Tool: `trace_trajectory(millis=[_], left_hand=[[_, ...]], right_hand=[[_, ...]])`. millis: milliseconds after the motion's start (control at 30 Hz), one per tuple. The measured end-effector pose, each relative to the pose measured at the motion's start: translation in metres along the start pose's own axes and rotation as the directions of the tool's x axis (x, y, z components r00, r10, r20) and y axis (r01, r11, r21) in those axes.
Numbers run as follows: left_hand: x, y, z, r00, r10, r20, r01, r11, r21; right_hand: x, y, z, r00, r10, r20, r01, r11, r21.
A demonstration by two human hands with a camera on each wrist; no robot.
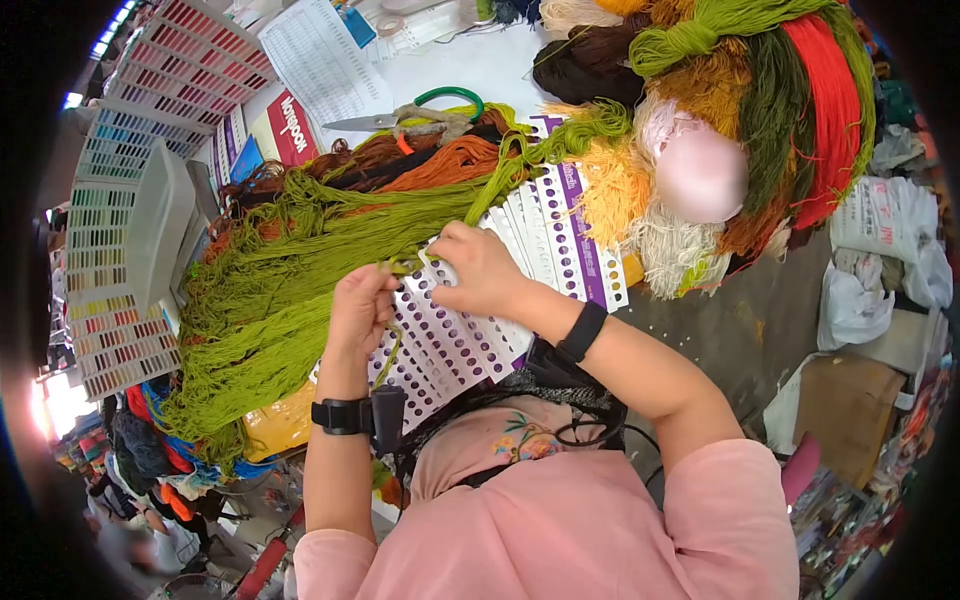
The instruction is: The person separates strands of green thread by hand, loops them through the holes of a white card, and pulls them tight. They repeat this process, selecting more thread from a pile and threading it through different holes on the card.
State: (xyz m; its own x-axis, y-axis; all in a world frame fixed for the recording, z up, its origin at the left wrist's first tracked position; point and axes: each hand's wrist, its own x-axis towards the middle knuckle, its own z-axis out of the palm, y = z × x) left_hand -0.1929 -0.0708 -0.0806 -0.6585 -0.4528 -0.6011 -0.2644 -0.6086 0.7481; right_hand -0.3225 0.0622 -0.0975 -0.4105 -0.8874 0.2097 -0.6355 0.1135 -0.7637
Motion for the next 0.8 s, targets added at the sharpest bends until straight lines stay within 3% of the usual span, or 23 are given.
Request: trace_trajectory(millis=[33, 133, 233, 300, 400, 433, 500, 533, 567, 600, 633, 667, 700, 800], left_hand=[[0.000, -0.001, 0.002, 0.999, -0.005, 0.042, 0.000, 0.992, 0.124], [-0.003, -0.002, 0.010, 1.000, -0.018, 0.004, 0.018, 0.997, 0.069], [-0.012, 0.004, -0.005, 0.983, -0.051, 0.174, 0.104, 0.946, -0.309], [-0.022, 0.014, -0.006, 0.946, 0.024, 0.323, 0.157, 0.838, -0.523], [-0.017, 0.015, 0.009, 0.945, 0.003, 0.326, 0.097, 0.952, -0.290], [-0.008, 0.012, 0.015, 0.913, -0.094, 0.397, 0.169, 0.973, -0.156], [0.007, -0.005, 0.026, 0.971, -0.010, 0.240, -0.068, 0.946, 0.316], [0.012, -0.012, 0.030, 0.981, 0.061, 0.183, -0.152, 0.827, 0.541], [0.015, -0.007, 0.018, 0.972, 0.088, 0.216, -0.203, 0.773, 0.602], [0.002, 0.009, 0.019, 0.989, 0.099, 0.106, -0.144, 0.727, 0.671], [-0.007, 0.022, 0.010, 0.999, 0.039, -0.004, -0.029, 0.810, 0.586], [-0.016, 0.030, -0.007, 0.998, -0.053, -0.017, 0.056, 0.924, 0.379], [-0.026, 0.039, -0.029, 0.985, -0.169, -0.044, 0.174, 0.945, 0.276], [-0.062, 0.061, -0.103, 0.965, -0.215, -0.150, 0.203, 0.975, -0.097]], right_hand=[[-0.001, 0.001, 0.003, 1.000, -0.009, -0.008, 0.009, 1.000, -0.017], [-0.002, 0.001, 0.005, 0.999, -0.033, -0.038, 0.031, 0.998, -0.052], [-0.005, 0.002, 0.004, 0.998, -0.034, -0.061, 0.028, 0.995, -0.094], [-0.002, 0.003, 0.005, 0.995, -0.047, -0.084, 0.040, 0.995, -0.087], [0.002, 0.002, 0.002, 0.968, 0.249, 0.031, -0.245, 0.913, 0.328], [0.002, 0.003, 0.002, 0.967, 0.254, 0.007, -0.239, 0.903, 0.358], [0.004, 0.006, 0.001, 0.962, 0.270, -0.045, -0.228, 0.882, 0.413], [0.003, 0.006, 0.002, 0.975, 0.215, -0.059, -0.190, 0.940, 0.285], [0.002, 0.005, 0.004, 0.985, 0.162, -0.066, -0.150, 0.977, 0.153], [0.001, 0.003, 0.007, 0.992, 0.111, -0.065, -0.110, 0.994, 0.019], [0.000, -0.003, 0.008, 0.989, 0.148, -0.027, -0.149, 0.987, -0.067], [0.001, -0.007, 0.008, 0.983, 0.182, 0.001, -0.181, 0.976, -0.119], [0.003, -0.011, 0.008, 0.976, 0.214, 0.028, -0.207, 0.964, -0.169], [0.004, -0.011, 0.011, 0.969, 0.243, 0.040, -0.230, 0.952, -0.202]])
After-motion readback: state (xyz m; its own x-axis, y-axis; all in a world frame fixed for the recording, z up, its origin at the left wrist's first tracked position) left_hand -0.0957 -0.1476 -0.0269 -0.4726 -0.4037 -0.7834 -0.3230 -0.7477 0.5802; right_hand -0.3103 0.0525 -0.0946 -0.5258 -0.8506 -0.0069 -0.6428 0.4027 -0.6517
